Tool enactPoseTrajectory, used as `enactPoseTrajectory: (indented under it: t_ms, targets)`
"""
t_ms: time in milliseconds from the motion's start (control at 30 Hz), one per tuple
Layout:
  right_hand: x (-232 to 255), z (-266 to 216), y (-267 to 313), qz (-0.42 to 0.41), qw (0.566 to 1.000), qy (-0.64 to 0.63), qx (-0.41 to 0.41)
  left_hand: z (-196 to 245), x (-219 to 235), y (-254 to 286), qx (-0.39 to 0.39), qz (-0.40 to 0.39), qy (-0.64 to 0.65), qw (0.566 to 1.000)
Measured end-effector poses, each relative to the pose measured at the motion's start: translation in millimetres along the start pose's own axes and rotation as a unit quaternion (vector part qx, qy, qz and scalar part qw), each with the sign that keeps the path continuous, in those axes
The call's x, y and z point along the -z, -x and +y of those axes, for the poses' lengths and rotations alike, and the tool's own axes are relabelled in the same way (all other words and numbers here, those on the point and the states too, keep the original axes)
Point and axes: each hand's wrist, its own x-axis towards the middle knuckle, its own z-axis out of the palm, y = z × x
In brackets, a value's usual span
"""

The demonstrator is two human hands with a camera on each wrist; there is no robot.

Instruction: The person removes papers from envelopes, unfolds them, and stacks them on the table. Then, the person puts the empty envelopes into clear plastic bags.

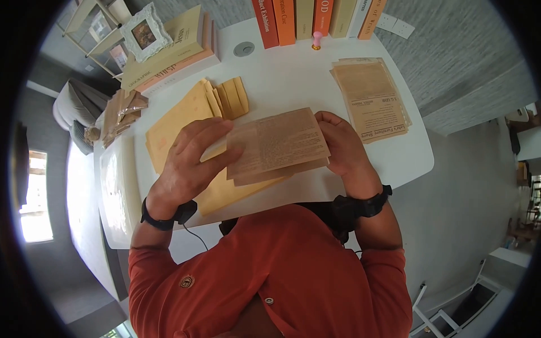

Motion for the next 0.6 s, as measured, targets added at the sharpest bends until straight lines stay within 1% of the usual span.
enactPoseTrajectory:
  t_ms: [67,100,133,200,233,267,367,400,433,467,500,533,600]
  targets:
    - [-7.4,0.3,2.8,0.015,1.000,0.003,-0.026,-6.1,-3.2,4.4,-0.008,0.011,0.052,0.999]
    - [-13.5,-0.7,5.8,0.025,0.999,0.030,-0.017,-8.7,-3.7,6.6,-0.015,0.015,0.078,0.997]
    - [-21.1,-2.3,9.9,0.036,0.998,0.055,-0.007,-7.8,-2.5,9.3,0.039,0.016,0.147,0.988]
    - [-16.4,-0.9,9.1,0.012,0.998,0.060,-0.024,-2.4,0.6,15.4,0.141,0.014,0.281,0.949]
    - [-0.9,3.4,3.1,-0.024,0.998,0.041,-0.052,1.5,-0.6,16.6,0.216,0.053,0.313,0.923]
    - [4.3,4.4,0.1,-0.060,0.995,0.022,-0.080,6.5,-4.2,17.1,0.290,0.091,0.343,0.889]
    - [1.5,8.4,1.5,-0.050,0.995,-0.012,-0.087,9.7,-10.5,16.2,0.272,0.113,0.277,0.914]
    - [2.3,9.3,0.7,-0.043,0.995,-0.013,-0.084,7.5,-6.4,16.4,0.188,0.062,0.196,0.960]
    - [1.7,9.8,0.0,-0.035,0.996,-0.015,-0.081,6.7,-1.2,13.0,0.100,0.010,0.112,0.989]
    - [-0.2,9.5,0.3,-0.026,0.996,-0.017,-0.078,10.0,4.8,4.1,0.035,-0.008,0.117,0.993]
    - [-4.0,9.5,3.7,-0.006,0.999,0.025,-0.046,13.3,6.1,-0.5,0.030,-0.003,0.124,0.992]
    - [-22.0,5.0,10.6,0.014,0.998,0.067,-0.015,16.6,6.6,-3.5,0.025,0.002,0.132,0.991]
    - [-20.7,4.4,11.8,0.012,0.992,0.125,0.006,14.5,3.4,-1.3,0.008,0.009,0.136,0.991]
